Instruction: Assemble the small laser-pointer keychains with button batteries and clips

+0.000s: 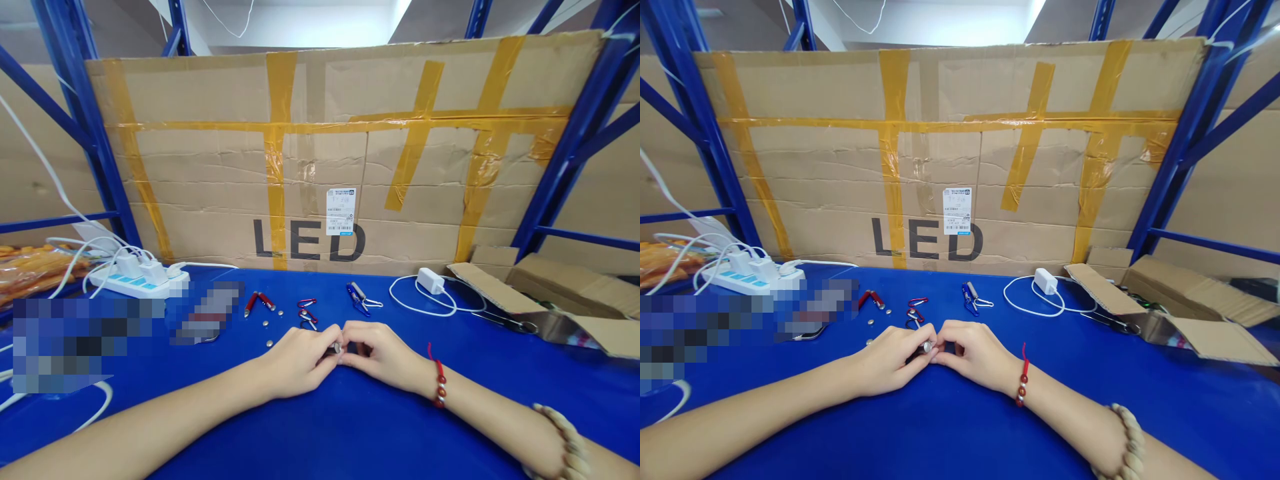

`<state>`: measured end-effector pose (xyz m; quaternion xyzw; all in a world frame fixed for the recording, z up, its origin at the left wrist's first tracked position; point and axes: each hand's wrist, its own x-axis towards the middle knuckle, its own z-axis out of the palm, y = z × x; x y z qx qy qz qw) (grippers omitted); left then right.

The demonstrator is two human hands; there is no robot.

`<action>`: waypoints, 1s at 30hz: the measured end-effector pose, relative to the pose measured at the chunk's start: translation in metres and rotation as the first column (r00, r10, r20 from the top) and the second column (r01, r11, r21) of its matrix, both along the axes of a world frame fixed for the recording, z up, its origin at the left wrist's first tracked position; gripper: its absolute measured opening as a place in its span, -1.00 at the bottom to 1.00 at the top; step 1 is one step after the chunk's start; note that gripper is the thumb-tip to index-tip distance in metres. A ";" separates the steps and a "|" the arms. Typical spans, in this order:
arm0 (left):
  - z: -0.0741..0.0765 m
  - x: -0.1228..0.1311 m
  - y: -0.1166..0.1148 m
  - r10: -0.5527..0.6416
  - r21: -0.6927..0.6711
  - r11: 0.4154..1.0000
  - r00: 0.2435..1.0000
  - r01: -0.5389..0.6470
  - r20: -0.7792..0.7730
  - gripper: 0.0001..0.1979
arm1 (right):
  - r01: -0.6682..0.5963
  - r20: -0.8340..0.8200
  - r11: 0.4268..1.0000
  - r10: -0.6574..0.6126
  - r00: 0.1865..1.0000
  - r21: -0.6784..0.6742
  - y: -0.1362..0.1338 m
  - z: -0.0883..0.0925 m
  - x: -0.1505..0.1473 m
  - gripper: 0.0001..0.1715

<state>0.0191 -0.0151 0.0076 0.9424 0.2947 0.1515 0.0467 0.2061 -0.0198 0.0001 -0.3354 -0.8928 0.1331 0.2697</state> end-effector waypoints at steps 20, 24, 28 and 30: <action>0.000 -0.001 0.000 0.001 -0.006 1.000 1.000 -0.001 0.006 -0.97 | 0.001 0.012 1.000 -0.001 1.000 0.005 0.000 0.001 -0.001 -0.79; 0.001 -0.001 -0.002 0.023 0.005 1.000 1.000 -0.023 0.018 -0.95 | 0.008 -0.003 1.000 -0.008 1.000 -0.003 0.000 0.000 -0.001 -0.79; 0.002 -0.001 -0.003 0.062 -0.004 0.998 0.997 -0.062 0.041 -0.92 | 0.051 -0.036 0.999 -0.051 0.998 0.002 0.000 0.000 -0.001 -0.85; 0.003 -0.001 -0.002 0.067 -0.010 0.998 0.996 -0.067 0.051 -0.91 | 0.071 -0.040 0.998 -0.071 0.997 -0.001 0.000 -0.001 -0.002 -0.87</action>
